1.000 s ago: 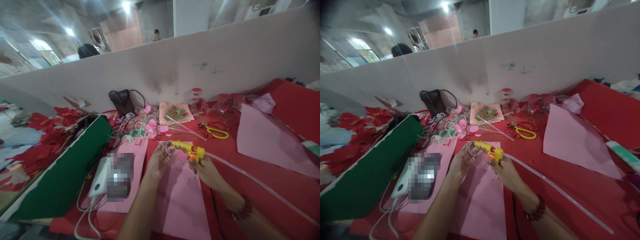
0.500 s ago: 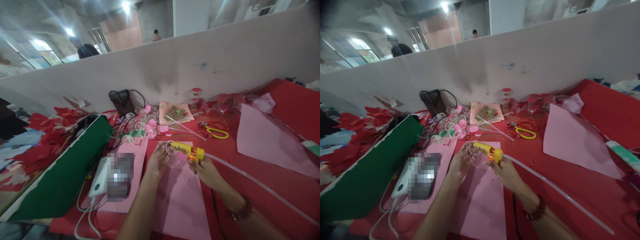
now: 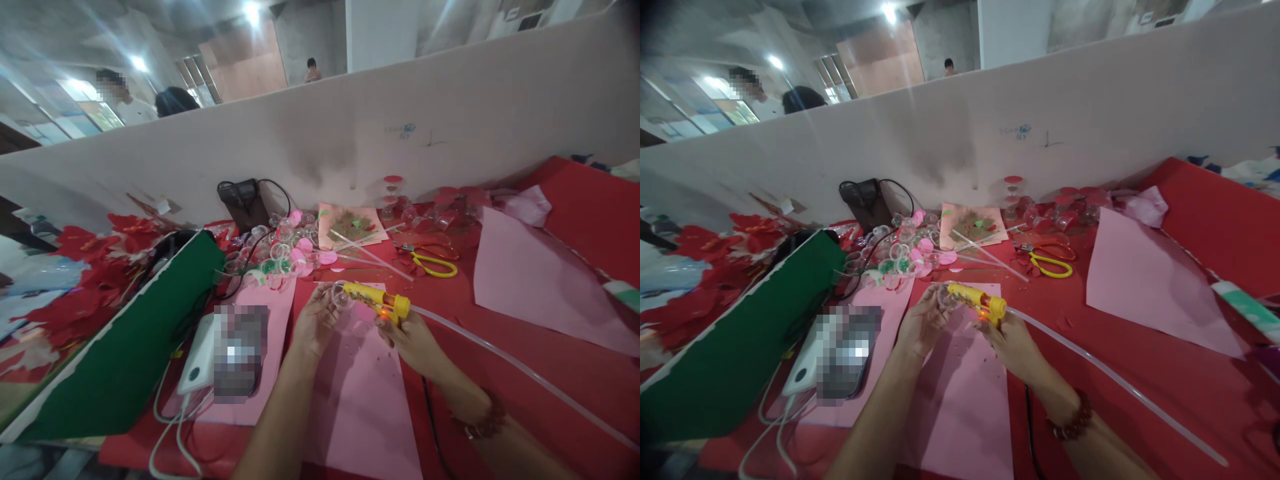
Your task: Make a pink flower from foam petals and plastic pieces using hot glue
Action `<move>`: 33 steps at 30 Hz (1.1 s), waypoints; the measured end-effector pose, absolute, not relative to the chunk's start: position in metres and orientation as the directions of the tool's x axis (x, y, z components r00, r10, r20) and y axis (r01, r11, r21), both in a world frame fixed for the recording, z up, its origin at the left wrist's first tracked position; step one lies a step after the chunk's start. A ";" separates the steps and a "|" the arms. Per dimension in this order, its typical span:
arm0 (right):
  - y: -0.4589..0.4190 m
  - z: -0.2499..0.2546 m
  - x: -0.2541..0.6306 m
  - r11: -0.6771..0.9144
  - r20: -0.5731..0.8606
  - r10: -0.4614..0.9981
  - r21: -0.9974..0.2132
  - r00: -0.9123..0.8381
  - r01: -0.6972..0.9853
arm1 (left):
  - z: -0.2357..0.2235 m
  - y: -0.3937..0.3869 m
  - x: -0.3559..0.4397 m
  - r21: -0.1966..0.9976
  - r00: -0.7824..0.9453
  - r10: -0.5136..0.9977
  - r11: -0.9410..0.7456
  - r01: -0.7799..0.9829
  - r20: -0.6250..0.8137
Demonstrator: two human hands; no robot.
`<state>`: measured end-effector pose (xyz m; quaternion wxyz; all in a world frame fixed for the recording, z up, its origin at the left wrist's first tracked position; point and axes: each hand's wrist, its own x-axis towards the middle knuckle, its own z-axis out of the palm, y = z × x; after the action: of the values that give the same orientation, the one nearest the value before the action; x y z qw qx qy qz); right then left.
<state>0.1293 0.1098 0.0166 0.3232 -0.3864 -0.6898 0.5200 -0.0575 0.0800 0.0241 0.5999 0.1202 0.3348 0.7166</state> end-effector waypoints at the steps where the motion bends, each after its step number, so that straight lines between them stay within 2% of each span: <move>1: 0.110 0.016 0.129 0.157 0.047 0.871 -0.970 -0.489 0.188 | 0.024 0.080 -0.058 0.621 -0.251 0.940 -0.055 -0.782 -0.232; 14: 0.110 0.016 0.128 0.131 0.035 0.878 -0.977 -0.478 0.170 | 0.026 0.080 -0.057 0.589 -0.227 0.944 -0.045 -0.807 -0.239; 21: 0.109 0.013 0.128 0.167 0.054 0.877 -0.966 -0.477 0.198 | 0.024 0.084 -0.055 0.603 -0.304 0.913 -0.084 -0.793 -0.272; 28: 0.109 0.013 0.127 0.129 0.031 0.874 -0.977 -0.485 0.172 | 0.018 0.082 -0.058 0.602 -0.254 0.940 -0.069 -0.795 -0.228; 33: 0.108 0.017 0.128 0.149 0.044 0.875 -0.972 -0.483 0.181 | 0.024 0.082 -0.057 0.586 -0.258 0.929 -0.058 -0.808 -0.264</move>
<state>0.1277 0.1085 0.0170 0.3302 -0.3869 -0.6822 0.5253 -0.0566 0.0819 0.0241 0.6021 0.0919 0.3292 0.7216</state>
